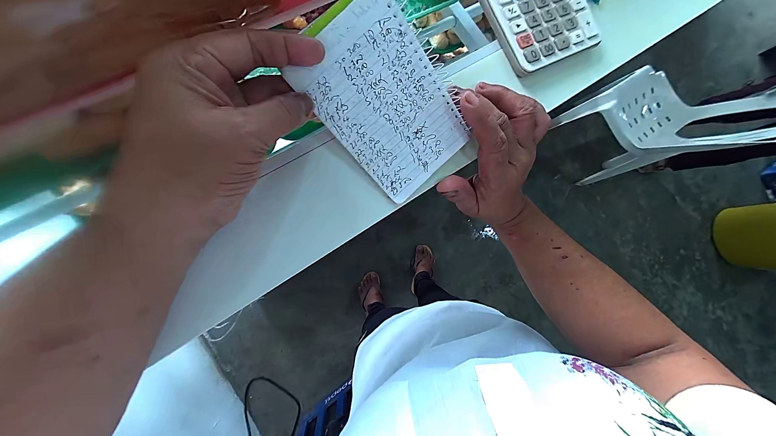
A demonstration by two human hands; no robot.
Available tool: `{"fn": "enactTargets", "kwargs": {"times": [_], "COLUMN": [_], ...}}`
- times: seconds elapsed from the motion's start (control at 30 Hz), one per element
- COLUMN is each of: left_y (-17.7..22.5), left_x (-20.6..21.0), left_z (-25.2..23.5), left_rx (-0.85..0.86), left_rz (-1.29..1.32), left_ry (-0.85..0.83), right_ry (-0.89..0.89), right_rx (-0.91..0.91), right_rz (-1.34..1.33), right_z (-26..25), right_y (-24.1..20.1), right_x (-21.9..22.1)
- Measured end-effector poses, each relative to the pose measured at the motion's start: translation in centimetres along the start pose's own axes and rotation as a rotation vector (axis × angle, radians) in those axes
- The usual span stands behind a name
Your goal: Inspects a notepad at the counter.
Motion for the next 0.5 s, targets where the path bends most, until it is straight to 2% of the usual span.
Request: {"fn": "enactTargets", "kwargs": {"times": [0.17,0.3,0.4,0.5], "left_y": [0.0,0.0,-0.1,0.0], "left_x": [-0.1,-0.1,-0.1,-0.1], "left_z": [0.1,-0.1,-0.2,-0.3], "left_rx": [-0.003,0.011,0.018,-0.007], "left_rz": [0.014,0.052,0.053,0.059], "left_ry": [0.014,0.009,0.005,0.015], "right_ry": [-0.037,-0.127,-0.118,-0.217], "right_rx": [0.012,0.151,0.404,0.914], "right_rz": [0.005,0.049,0.003,-0.144], "right_z": [0.6,4.4,8.0,11.3], "right_y": [-0.1,1.0,2.8,5.6], "right_x": [-0.1,-1.0,-1.7,-1.1]}}
Point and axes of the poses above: each hand's wrist, its own z-axis away from the middle knuckle, its own x-axis out of the palm, y = z × x, the point moved 6 cm from there along -z, towards the middle knuckle, and after that the axes turned 3 degrees about -y, right-handed, at the moved point
